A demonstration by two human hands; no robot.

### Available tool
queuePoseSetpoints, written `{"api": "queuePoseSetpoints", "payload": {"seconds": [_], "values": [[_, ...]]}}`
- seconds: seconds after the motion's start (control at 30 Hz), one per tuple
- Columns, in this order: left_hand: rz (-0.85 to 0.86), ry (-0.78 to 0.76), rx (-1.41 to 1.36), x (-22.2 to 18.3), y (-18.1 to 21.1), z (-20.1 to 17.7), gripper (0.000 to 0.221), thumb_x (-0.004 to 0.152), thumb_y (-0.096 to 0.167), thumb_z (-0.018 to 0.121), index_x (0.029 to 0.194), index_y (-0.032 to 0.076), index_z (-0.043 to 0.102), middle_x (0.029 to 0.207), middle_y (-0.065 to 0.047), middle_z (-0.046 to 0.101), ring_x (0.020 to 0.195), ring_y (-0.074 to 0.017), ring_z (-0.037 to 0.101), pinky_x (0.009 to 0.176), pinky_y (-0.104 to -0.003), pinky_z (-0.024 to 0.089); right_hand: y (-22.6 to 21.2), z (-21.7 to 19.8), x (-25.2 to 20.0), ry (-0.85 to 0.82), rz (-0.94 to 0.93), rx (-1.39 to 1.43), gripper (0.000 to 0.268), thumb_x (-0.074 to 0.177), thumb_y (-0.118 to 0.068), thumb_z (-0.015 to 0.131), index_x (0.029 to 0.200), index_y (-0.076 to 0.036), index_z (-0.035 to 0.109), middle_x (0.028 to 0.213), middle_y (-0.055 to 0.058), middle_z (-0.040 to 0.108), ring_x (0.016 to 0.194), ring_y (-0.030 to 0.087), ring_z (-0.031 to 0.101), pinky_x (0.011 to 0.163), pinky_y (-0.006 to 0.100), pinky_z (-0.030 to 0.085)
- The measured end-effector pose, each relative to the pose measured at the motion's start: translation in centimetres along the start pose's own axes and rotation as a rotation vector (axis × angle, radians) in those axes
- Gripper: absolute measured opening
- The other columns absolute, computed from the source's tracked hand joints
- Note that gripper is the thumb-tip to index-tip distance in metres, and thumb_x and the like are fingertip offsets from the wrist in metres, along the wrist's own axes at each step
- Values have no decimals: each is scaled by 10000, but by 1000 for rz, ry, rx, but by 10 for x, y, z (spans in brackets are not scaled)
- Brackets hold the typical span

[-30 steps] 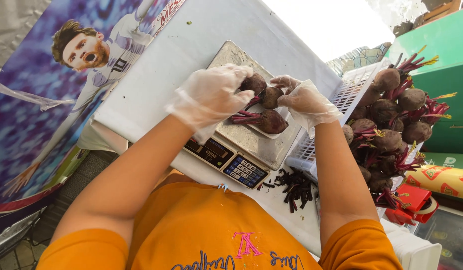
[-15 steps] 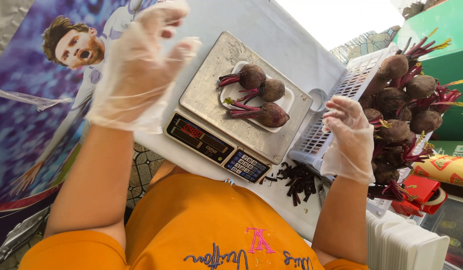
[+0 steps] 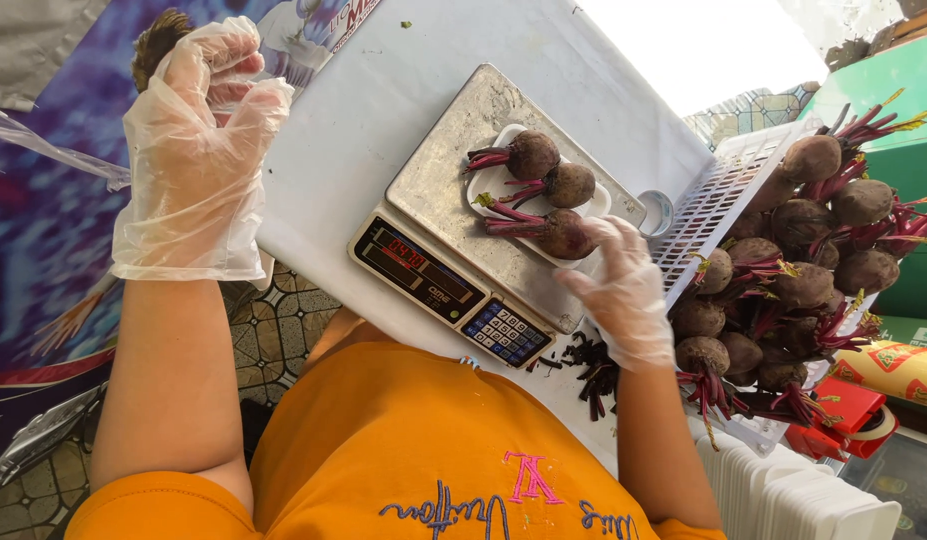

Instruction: Sorting, cleaning, weighing, and packing fresh beets into plastic trays for retail.

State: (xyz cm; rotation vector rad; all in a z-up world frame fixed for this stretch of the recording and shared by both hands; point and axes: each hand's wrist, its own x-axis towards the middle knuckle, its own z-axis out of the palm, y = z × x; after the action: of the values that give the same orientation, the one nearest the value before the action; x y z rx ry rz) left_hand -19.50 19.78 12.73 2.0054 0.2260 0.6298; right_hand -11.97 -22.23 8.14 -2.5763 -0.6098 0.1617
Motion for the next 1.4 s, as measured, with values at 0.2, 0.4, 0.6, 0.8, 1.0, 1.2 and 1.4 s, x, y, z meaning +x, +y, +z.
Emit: {"api": "queuePoseSetpoints", "payload": {"seconds": [0.2, 0.4, 0.6, 0.8, 1.0, 1.2, 1.4], "values": [[12, 19, 17, -7, 0, -4, 259, 1047, 17, 677, 1297, -4, 617, 1331, -144, 597, 1133, -208, 661, 988, -306, 566, 38, 31, 23, -43, -64, 4, 764, 684, -122, 923, 1357, -133, 561, 1341, 107, 597, 1230, 303, 606, 1141, 379, 441], [-10, 2, 26, -12, -1, -10, 260, 1074, 51, 669, 1319, -9, 606, 1284, -142, 652, 1135, -221, 657, 1008, -317, 556, 31, 20, 32, -122, -16, 513, 664, 726, 3, 829, 1333, -66, 570, 1288, 79, 582, 1226, 180, 562, 1134, 286, 437], [-6, -28, 27, -15, -5, -17, 293, 1078, 21, 643, 1354, -59, 585, 1340, -176, 647, 1146, -255, 663, 1000, -333, 547, -1, -15, 50, -337, 281, 274, 524, 711, -292, 674, 1220, -167, 666, 1046, 79, 682, 1002, 224, 640, 977, 353, 472], [-50, -9, 46, -17, 1, -14, 262, 1097, -32, 660, 1348, -77, 601, 1261, -190, 674, 1150, -263, 661, 1076, -349, 541, 26, -2, 54, -477, 464, -117, 873, 840, -714, 410, 1542, -199, 477, 1578, 165, 429, 1509, 326, 265, 1210, 544, 221], [-92, -18, 48, -20, -8, -14, 250, 1115, -3, 671, 1348, -41, 589, 1253, -161, 663, 1164, -243, 649, 1068, -349, 543, 18, 12, 33, -26, 160, -290, 497, 924, -523, 749, 1308, -213, 692, 1045, 35, 787, 754, 152, 741, 679, 259, 632], [66, -53, -172, -23, -99, -5, 327, 1177, -102, 629, 1453, -108, 454, 1486, -276, 497, 1297, -341, 543, 1154, -400, 461, 11, 57, 6, 167, -87, -449, 883, 735, -647, 860, 1432, -199, 555, 1370, 170, 573, 1176, 344, 584, 942, 500, 508], [190, -176, -169, -13, -163, 6, 443, 1197, -179, 631, 1580, -180, 410, 1585, -366, 442, 1343, -415, 500, 1140, -453, 440, 33, 86, 14, 327, 51, -16, 790, 663, -362, 961, 1337, -211, 579, 1258, 122, 622, 1172, 356, 664, 1005, 444, 545]]}}
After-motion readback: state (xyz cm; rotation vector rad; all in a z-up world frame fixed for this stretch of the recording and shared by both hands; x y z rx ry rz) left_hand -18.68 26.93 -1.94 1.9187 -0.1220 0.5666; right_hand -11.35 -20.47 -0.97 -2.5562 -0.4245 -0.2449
